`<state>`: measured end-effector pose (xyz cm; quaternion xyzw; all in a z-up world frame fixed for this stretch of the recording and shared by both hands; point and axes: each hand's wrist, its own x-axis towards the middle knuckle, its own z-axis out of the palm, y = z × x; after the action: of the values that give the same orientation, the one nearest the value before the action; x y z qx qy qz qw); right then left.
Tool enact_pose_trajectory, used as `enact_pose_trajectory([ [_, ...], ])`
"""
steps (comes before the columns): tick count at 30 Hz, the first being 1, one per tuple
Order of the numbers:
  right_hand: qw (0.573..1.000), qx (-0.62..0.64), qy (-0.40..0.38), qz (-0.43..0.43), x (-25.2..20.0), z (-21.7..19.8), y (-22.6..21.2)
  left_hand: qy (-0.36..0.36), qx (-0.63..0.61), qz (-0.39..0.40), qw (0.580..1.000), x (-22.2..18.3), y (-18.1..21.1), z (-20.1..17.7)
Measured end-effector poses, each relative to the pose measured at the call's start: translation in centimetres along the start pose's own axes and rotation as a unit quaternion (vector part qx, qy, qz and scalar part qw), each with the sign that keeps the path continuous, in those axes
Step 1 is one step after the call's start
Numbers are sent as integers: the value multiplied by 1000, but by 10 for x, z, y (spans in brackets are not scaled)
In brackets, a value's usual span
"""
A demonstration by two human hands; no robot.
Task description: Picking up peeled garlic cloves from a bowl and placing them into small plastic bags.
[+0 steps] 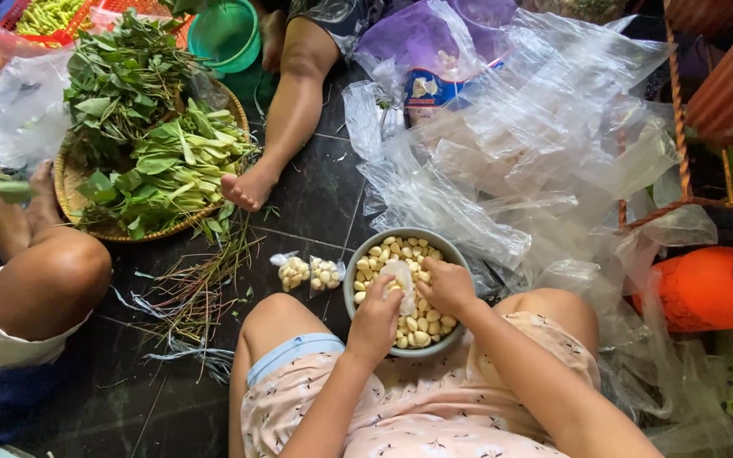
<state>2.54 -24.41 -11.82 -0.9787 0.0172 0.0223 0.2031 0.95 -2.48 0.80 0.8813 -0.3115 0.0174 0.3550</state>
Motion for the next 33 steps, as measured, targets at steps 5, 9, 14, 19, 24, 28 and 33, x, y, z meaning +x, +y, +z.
enact_pose_trajectory([
  [5, 975, 179, 14, 133, 16, -11, -5, -63, -15, -53, 996, -6, 0, -5],
  [9, 787, 504, 30, 355, 41, 20, 10, -22, -23, -41, 999, -5, 2, -3],
  [14, 273, 829, -109, 476, 33, 37, 27, 41, -15, -2, 999, -3, -11, 14],
  [19, 339, 836, -134, 409, 20, 49, 29, 53, 1, 12, 999, 4, -18, 25],
  [24, 447, 819, -77, 351, 25, -8, -3, 31, -43, 6, 999, 8, -10, 17],
  [28, 477, 840, 15, 259, 24, -62, -43, 1, -54, -23, 998, 14, 2, 15],
  [33, 525, 824, 66, 202, 24, -67, -79, 0, -49, -52, 997, 10, 6, 18],
])
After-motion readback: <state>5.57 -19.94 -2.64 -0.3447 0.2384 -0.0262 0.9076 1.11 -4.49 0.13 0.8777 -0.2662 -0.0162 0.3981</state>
